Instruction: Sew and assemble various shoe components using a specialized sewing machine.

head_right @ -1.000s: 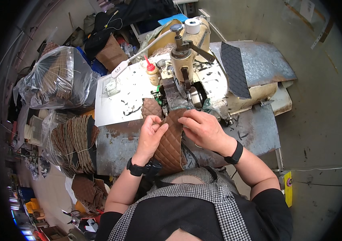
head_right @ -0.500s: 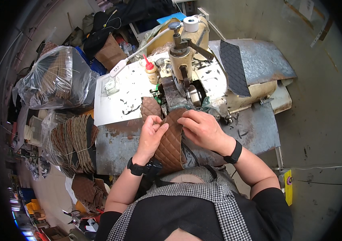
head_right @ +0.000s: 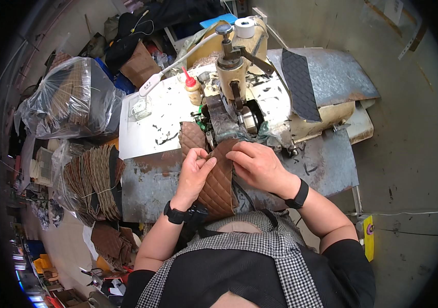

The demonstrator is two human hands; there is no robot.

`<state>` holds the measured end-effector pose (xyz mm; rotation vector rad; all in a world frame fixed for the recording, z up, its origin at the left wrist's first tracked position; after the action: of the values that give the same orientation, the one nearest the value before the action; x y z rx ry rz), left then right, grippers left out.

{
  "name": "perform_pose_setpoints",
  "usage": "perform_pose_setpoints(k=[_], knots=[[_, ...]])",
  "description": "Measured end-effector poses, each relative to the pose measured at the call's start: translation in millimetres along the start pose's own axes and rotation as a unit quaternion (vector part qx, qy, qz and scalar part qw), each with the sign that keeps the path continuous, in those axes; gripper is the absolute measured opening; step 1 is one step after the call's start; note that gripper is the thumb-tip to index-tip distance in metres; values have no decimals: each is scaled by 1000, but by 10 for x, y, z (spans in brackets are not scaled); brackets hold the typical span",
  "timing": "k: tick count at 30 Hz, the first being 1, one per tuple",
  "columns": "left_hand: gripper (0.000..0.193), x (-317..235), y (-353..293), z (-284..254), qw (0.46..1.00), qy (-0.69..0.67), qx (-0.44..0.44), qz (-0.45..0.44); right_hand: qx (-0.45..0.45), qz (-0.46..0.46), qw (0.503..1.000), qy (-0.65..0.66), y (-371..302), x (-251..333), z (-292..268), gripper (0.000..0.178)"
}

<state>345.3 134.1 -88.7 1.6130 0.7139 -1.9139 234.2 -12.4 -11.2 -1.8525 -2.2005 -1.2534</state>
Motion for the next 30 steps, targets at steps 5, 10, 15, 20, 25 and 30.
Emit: perform_pose_setpoints(k=[5, 10, 15, 20, 25, 30], knots=[[18, 52, -4, -14, 1000, 12, -4, 0, 3, 2, 1000, -1, -14, -6, 29, 27], [18, 89, -13, -19, 1000, 9, -6, -5, 1, 3, 1000, 4, -17, -7, 44, 26], [19, 116, -22, -19, 1000, 11, -7, -6, 4, 6, 1000, 6, -31, -11, 59, 25], [19, 148, -27, -16, 1000, 7, -8, -10, 3, 9, 1000, 13, -39, -14, 69, 25], [19, 163, -39, -19, 1000, 14, -7, -14, 6, 14, 1000, 16, -49, -8, 78, 26], [18, 191, -43, -21, 1000, 19, -10, -13, 6, 16, 1000, 23, -55, -6, 91, 26]])
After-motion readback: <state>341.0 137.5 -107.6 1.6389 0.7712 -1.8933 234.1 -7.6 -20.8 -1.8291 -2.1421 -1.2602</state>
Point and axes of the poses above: each hand's wrist, its own y-axis towards the middle knuckle, its own z-axis out of the palm, x = y × z, the point moved 4 cm from there along y, towards the middle knuckle, and after that the axes turned 4 degrees about z, right-handed, at the moved point
